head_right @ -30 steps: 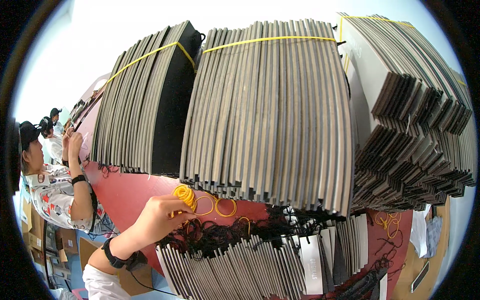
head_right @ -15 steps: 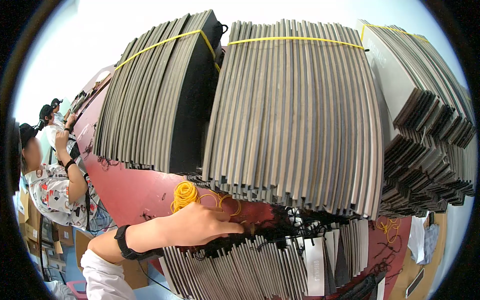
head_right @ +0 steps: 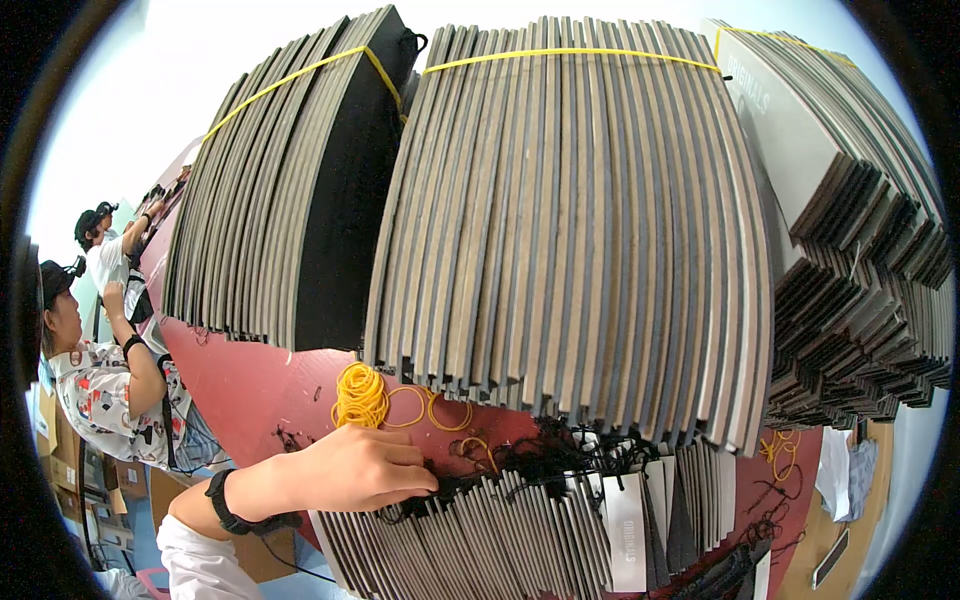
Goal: Assembling cardboard tags by threading elastic bands through them.
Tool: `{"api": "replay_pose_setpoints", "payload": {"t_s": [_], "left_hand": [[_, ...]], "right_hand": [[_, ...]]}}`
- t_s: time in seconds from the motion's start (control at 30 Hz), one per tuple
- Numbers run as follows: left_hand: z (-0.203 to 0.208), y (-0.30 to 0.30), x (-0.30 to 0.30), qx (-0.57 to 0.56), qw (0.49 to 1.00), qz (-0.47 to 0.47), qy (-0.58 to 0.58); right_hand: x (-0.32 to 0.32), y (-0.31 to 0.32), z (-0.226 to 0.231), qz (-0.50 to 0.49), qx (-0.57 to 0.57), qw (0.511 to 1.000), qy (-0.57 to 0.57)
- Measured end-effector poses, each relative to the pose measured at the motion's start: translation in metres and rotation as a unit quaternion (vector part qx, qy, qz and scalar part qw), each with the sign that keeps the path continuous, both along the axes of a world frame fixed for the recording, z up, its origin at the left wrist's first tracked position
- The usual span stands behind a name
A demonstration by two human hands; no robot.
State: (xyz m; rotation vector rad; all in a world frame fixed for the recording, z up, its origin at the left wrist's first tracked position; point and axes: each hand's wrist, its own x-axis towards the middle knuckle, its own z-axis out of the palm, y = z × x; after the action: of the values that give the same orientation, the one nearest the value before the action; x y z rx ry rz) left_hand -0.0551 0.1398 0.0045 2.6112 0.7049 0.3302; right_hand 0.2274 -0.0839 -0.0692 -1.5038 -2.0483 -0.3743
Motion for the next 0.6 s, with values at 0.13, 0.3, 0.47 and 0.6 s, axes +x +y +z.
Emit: {"api": "replay_pose_setpoints", "payload": {"t_s": [0.13, 0.3, 0.47, 0.6], "left_hand": [[0.002, 0.000, -0.005, -0.018, 0.999, -0.019, 0.028], [0.003, 0.008, -0.006, -0.062, 0.997, 0.022, -0.026], [-0.010, 0.017, 0.009, 0.027, 0.989, 0.143, -0.004], [-0.020, 0.029, 0.013, 0.060, 0.992, 0.111, 0.021]], "right_hand": [[0.000, 0.001, -0.001, 0.002, 0.000, 1.000, -0.001], [-0.001, 0.001, -0.001, 0.003, -0.001, 1.000, 0.000], [-0.001, 0.001, -0.001, 0.004, -0.003, 1.000, 0.001], [-0.001, 0.001, 0.000, 0.005, -0.001, 1.000, 0.002]]}}
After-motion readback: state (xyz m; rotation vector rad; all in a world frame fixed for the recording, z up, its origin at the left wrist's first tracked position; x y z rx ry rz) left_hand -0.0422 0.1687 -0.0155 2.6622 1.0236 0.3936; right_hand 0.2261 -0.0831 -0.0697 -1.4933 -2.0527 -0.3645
